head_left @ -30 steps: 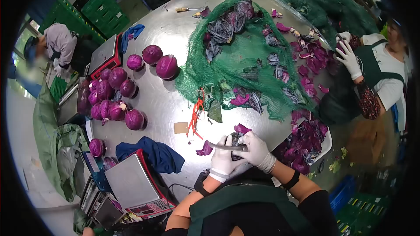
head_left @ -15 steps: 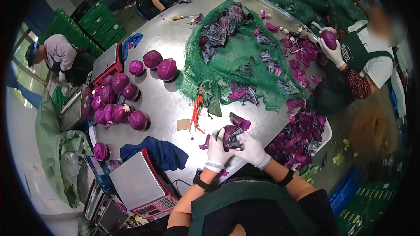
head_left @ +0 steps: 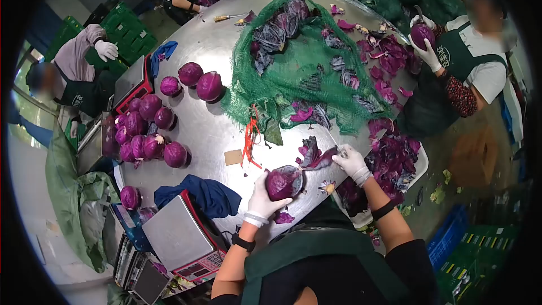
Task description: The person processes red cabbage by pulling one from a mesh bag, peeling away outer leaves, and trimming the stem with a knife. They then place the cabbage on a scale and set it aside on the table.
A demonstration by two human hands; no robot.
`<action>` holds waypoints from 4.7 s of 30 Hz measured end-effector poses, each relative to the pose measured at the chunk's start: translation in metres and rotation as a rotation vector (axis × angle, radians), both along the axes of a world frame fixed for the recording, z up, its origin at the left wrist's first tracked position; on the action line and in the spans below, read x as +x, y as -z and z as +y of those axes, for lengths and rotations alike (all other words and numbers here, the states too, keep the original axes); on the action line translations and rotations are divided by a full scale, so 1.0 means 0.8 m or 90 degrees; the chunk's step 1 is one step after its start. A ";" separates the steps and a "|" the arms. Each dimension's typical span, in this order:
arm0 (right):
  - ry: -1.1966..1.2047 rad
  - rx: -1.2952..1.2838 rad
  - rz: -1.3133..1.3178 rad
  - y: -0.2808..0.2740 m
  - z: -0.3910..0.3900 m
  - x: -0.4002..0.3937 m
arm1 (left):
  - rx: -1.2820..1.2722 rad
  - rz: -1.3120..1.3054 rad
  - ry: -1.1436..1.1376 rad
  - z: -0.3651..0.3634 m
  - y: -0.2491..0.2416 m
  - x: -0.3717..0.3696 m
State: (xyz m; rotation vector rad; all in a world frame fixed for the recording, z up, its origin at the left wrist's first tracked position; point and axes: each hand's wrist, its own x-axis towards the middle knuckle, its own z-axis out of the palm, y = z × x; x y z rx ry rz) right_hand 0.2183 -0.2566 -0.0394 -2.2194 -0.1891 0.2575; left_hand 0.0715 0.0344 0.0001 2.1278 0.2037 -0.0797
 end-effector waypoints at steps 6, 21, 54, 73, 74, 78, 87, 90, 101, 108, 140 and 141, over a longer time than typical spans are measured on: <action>-0.183 0.040 -0.085 -0.070 0.062 -0.067 | 0.252 0.079 0.007 -0.040 -0.035 0.033; -0.319 -0.215 0.070 0.039 0.116 -0.069 | 0.248 -0.006 -0.012 -0.032 -0.009 0.025; -0.096 0.085 0.242 0.044 0.102 -0.004 | -0.298 -0.018 -0.094 0.005 0.029 -0.057; -0.307 0.013 -0.125 -0.040 0.158 -0.102 | 0.018 -0.026 -0.329 -0.049 0.007 -0.029; -0.285 0.006 -0.147 -0.040 0.159 -0.099 | 0.001 -0.022 -0.340 -0.049 0.011 -0.027; -0.223 0.041 -0.148 -0.030 0.162 -0.080 | 0.043 -0.020 -0.311 -0.048 0.009 -0.016; -0.072 0.145 0.111 -0.006 0.167 -0.057 | -0.027 -0.006 -0.301 -0.036 0.008 -0.010; 0.019 0.333 0.292 0.014 0.170 -0.059 | -0.071 -0.032 -0.268 -0.017 0.043 -0.035; -0.024 0.303 0.398 0.020 0.126 -0.042 | -0.333 0.013 -0.280 -0.013 -0.003 -0.067; -0.425 -0.016 -0.095 -0.091 0.138 -0.074 | 0.154 0.013 0.009 -0.038 -0.017 -0.045; -0.372 -0.002 -0.135 -0.073 0.135 -0.070 | -0.063 0.063 -0.129 0.009 -0.003 -0.048; -0.392 -0.046 -0.137 -0.068 0.145 -0.087 | -0.024 0.036 -0.130 0.002 -0.006 -0.047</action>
